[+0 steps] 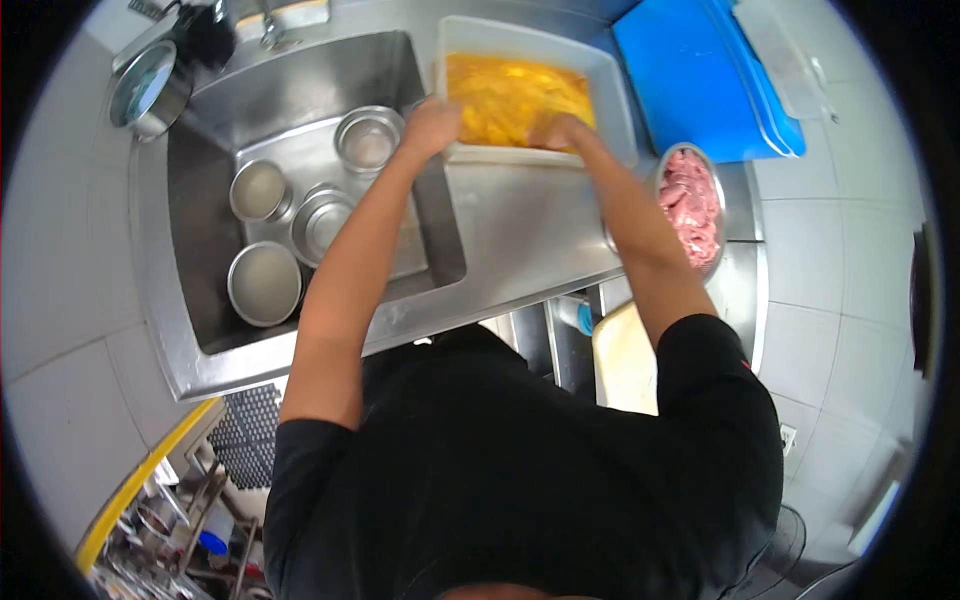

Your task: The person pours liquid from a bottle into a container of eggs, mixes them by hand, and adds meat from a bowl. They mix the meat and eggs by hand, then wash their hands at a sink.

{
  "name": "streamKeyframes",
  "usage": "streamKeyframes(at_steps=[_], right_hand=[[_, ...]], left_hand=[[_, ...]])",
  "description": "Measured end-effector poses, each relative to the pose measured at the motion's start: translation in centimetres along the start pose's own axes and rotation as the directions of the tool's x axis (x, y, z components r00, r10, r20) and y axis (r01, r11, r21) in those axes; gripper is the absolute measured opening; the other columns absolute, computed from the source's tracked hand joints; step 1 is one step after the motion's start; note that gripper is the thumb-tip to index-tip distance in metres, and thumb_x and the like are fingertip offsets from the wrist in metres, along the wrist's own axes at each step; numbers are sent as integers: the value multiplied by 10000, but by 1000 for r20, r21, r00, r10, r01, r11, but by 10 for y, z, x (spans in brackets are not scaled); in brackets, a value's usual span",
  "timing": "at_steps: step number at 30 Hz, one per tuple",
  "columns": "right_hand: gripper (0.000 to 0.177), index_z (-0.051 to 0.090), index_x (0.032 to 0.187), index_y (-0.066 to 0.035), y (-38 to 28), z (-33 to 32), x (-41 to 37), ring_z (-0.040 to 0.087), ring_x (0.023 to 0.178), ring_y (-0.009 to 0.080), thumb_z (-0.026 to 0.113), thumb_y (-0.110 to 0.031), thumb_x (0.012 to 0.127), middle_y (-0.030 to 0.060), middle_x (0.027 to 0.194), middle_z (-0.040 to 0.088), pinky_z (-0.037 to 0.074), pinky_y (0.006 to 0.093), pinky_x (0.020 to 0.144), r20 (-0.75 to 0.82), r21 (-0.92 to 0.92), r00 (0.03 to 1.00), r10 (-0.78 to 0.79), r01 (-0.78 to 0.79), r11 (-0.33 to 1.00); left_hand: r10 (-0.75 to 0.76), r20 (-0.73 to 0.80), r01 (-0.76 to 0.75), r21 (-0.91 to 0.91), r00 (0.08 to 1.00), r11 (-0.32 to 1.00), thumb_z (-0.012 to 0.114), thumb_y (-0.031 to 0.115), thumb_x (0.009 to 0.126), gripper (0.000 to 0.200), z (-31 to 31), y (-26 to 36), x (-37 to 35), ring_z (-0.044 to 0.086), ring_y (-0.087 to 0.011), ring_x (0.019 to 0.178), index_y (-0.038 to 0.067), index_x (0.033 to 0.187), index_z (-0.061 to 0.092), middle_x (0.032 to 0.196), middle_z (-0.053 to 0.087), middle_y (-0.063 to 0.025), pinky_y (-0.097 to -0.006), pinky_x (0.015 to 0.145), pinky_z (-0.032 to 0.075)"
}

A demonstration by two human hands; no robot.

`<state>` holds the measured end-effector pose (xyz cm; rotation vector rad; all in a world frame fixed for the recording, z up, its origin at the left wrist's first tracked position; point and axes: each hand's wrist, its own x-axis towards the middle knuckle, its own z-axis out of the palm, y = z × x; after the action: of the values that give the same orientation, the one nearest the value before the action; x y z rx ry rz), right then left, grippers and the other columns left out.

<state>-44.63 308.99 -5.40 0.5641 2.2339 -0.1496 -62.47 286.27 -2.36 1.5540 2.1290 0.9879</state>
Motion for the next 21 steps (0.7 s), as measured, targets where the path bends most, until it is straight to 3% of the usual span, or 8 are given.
streamKeyframes(at_steps=[3, 8, 10, 13, 15, 17, 19, 21], right_hand=[[518, 597, 1152, -157, -59, -29, -84, 521, 1104, 297, 497, -535, 811, 142, 1184, 566, 394, 381, 931, -6, 251, 970, 245, -235, 939], [548, 611, 1139, -184, -46, -32, -91, 471, 1174, 285, 480, -602, 808, 140, 1248, 523, 361, 377, 968, 42, 351, 973, 228, -228, 908], [575, 616, 1134, -179, -32, -29, -84, 420, 1226, 281, 447, -629, 820, 147, 1296, 478, 332, 377, 996, -68, 271, 918, 390, -359, 893], [502, 655, 1048, -109, 6, -13, -24, 540, 1067, 333, 501, -522, 807, 165, 1122, 592, 422, 419, 897, -295, 251, 930, 218, -145, 957], [324, 683, 922, -92, 11, -9, 22, 606, 918, 337, 589, -326, 718, 170, 973, 641, 489, 416, 761, -346, 293, 879, 329, -232, 928], [219, 689, 799, -68, -12, -15, 32, 628, 824, 341, 629, -202, 636, 167, 877, 660, 504, 390, 668, -482, 375, 792, 373, -199, 906], [185, 678, 772, -38, -29, -46, -4, 628, 806, 325, 610, -162, 652, 170, 878, 658, 499, 398, 668, -256, 372, 916, 310, -203, 906], [184, 677, 776, -31, -23, -60, -6, 627, 803, 325, 603, -153, 661, 173, 884, 657, 497, 402, 667, -109, 398, 959, 261, -199, 896]], left_hand=[[-327, 11, 315, -297, 945, 901, 430, 290, 822, 422, 5, -1, 5, 506, -432, 1059, -50, 1040, 552, 1075, 541, -321, -453, 904, 401], [-269, 36, 264, -344, 963, 901, 436, 336, 823, 520, 10, -15, 9, 476, -448, 1098, -103, 1097, 491, 1108, 507, -352, -430, 933, 375], [-235, 87, 251, -365, 968, 897, 450, 308, 826, 480, 6, -16, 9, 494, -445, 1068, -100, 1076, 496, 1061, 531, -348, -428, 885, 396], [-156, 115, 188, -364, 981, 912, 441, 256, 834, 413, 0, -20, 7, 537, -423, 977, -94, 1044, 508, 976, 573, -313, -427, 815, 412], [-32, 123, 66, -279, 992, 958, 439, 261, 845, 402, 16, -47, 18, 555, -395, 943, -86, 1028, 527, 957, 588, -289, -427, 799, 413], [-88, 157, 150, -441, 984, 885, 450, 310, 871, 426, 23, -48, 15, 562, -325, 898, -61, 1061, 539, 947, 599, -223, -392, 779, 420], [-147, 185, 232, -626, 972, 744, 458, 351, 891, 450, 12, -29, 11, 563, -269, 857, -42, 1096, 538, 933, 604, -172, -359, 760, 428], [-364, 219, 420, -336, 905, 843, 493, 414, 884, 533, -5, -13, 8, 555, -232, 868, -50, 1147, 500, 940, 589, -146, -340, 744, 438]])
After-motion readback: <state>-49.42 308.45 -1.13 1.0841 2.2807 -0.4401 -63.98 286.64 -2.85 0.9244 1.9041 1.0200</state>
